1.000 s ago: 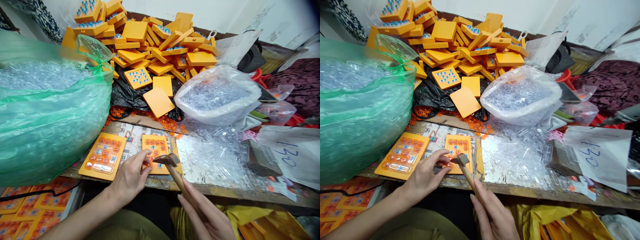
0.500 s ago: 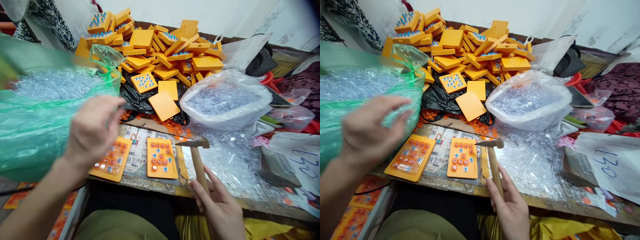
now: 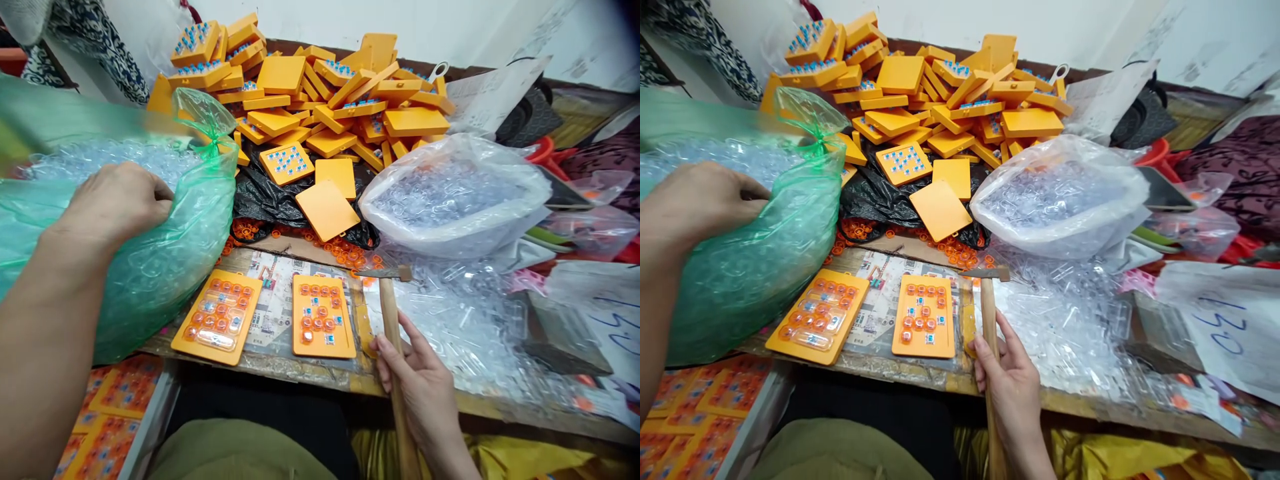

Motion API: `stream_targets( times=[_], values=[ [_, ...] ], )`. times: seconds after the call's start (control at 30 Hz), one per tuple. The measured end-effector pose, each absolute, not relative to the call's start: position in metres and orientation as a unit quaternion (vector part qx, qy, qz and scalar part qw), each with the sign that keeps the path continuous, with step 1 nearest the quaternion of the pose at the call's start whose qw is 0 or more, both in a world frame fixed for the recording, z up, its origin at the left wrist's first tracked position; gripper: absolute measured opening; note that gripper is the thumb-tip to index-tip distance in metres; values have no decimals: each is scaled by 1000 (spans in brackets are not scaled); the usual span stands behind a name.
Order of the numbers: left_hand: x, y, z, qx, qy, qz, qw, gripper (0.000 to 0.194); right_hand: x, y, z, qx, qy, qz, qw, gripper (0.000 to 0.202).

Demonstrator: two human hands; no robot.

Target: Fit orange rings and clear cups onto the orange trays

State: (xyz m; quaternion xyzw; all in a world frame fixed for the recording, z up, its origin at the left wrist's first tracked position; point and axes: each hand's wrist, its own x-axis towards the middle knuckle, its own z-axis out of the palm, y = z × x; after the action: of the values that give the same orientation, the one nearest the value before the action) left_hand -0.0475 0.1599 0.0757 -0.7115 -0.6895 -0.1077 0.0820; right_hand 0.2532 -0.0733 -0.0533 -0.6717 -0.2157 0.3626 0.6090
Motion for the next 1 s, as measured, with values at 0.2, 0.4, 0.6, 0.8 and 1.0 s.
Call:
stream_targets(
  times=[0.2,0.4,0.6,0.8,1.0],
  values=[
    [-39,156,76,-699,-697,-136,78,22,253,-75,-55,-671,-220,358,611,89],
    [-25,133,89,-698,-574,-417,97,39,251,-76,-53,-676,-225,357,604,86],
    [35,68,50,-820,-348,-378,-254,12,250,-75,-52,-689,-233,357,586,84],
    [78,63,-22,-811,-383,-160,-412,20,244,-92,-58,-707,-269,321,570,65],
    [81,77,-27,-769,-403,-89,-489,10,243,-104,-61,-706,-449,252,486,38]
  ],
)
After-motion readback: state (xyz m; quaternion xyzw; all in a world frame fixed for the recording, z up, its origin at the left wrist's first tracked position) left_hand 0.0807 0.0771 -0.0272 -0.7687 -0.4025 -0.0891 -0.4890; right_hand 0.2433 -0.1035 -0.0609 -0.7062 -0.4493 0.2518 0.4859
